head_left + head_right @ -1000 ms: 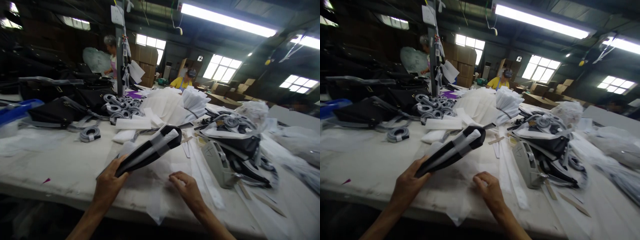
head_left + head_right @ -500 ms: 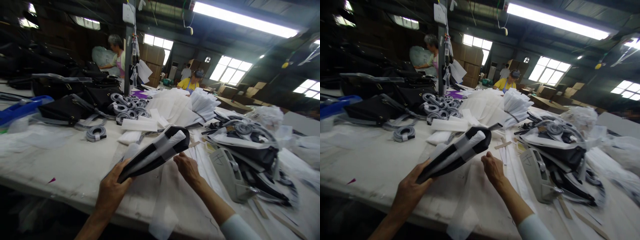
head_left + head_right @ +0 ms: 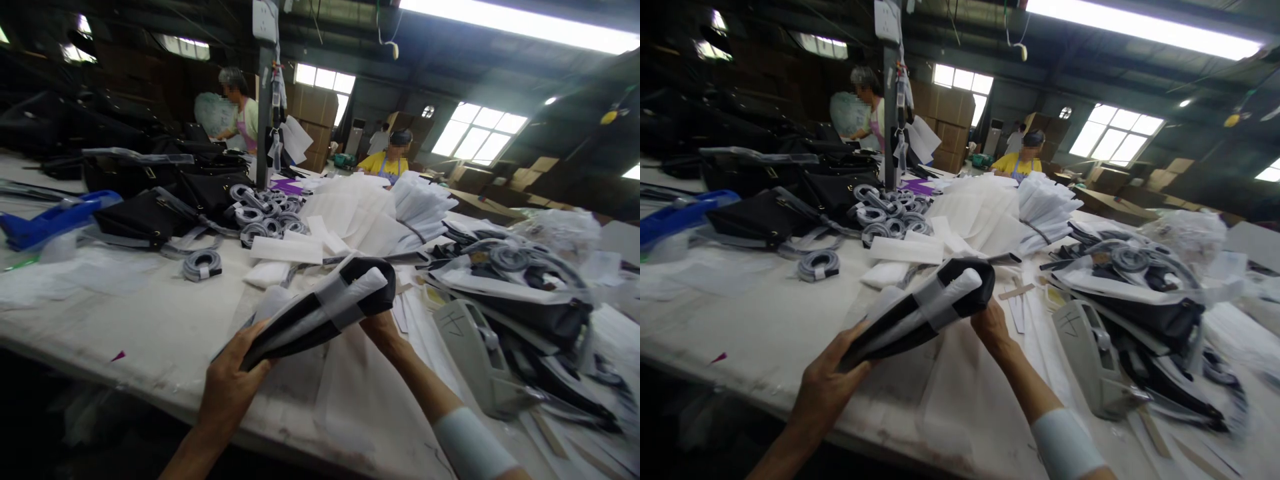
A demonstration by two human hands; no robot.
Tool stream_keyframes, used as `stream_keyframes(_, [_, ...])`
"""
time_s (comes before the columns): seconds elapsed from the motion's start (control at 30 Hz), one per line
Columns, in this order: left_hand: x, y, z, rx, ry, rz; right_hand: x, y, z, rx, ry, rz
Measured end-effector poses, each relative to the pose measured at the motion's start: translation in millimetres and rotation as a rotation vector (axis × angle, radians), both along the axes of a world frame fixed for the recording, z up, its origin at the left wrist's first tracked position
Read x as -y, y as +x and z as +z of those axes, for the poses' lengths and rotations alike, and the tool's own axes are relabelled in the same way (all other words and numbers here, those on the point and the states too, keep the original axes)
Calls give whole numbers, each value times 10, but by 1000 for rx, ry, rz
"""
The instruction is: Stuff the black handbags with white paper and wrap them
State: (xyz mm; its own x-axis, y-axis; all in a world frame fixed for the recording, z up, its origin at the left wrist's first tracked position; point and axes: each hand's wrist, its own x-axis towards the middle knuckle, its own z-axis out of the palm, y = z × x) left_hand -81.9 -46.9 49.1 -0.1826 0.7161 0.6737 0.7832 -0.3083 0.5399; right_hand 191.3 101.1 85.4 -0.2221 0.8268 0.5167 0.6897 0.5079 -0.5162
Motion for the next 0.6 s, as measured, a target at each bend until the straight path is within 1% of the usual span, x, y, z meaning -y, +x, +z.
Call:
stream_keyframes(0.07, [-10, 3, -9, -1, -5, -7, 346, 151, -18, 35, -66, -24])
stream_keyframes(0.1, [-16, 5, -10, -4, -7, -9, 558, 200, -35, 51, -92, -11])
stream_keyframes(0.13, [-21, 9, -8, -8, -8, -11, 782, 229, -61, 76, -143, 49])
stream_keyframes(0.17, [-25, 15, -4, -15, -6, -15, 1001, 240, -98, 110, -157, 107])
stream_keyframes(0.23, [-27, 39, 6, -43, 3, -30, 1375, 220, -214, 230, -69, 251])
stream_keyframes(0.27, [-24, 56, 11, -65, 14, -38, 1511, 199, -290, 270, 1, 305])
stream_keyframes(0.33, [-11, 101, 17, -131, 55, -51, 1675, 151, -463, 310, 109, 373])
stream_keyframes(0.4, [7, 151, 23, -216, 91, -67, 1744, 98, -624, 261, 117, 376])
stream_keyframes(0.43, [16, 178, 26, -260, 105, -78, 1767, 65, -682, 206, 69, 365])
stream_keyframes(0.47, [23, 204, 31, -303, 111, -90, 1792, 25, -715, 132, -22, 342])
stream_keyframes(0.5, [29, 231, 37, -343, 118, -105, 1823, -22, -717, 41, -161, 311])
stream_keyframes(0.53, [33, 258, 43, -375, 128, -119, 1863, -73, -685, -66, -350, 270])
stream_keyframes(0.6, [34, 310, 53, -415, 155, -150, 1965, -167, -524, -288, -796, 216])
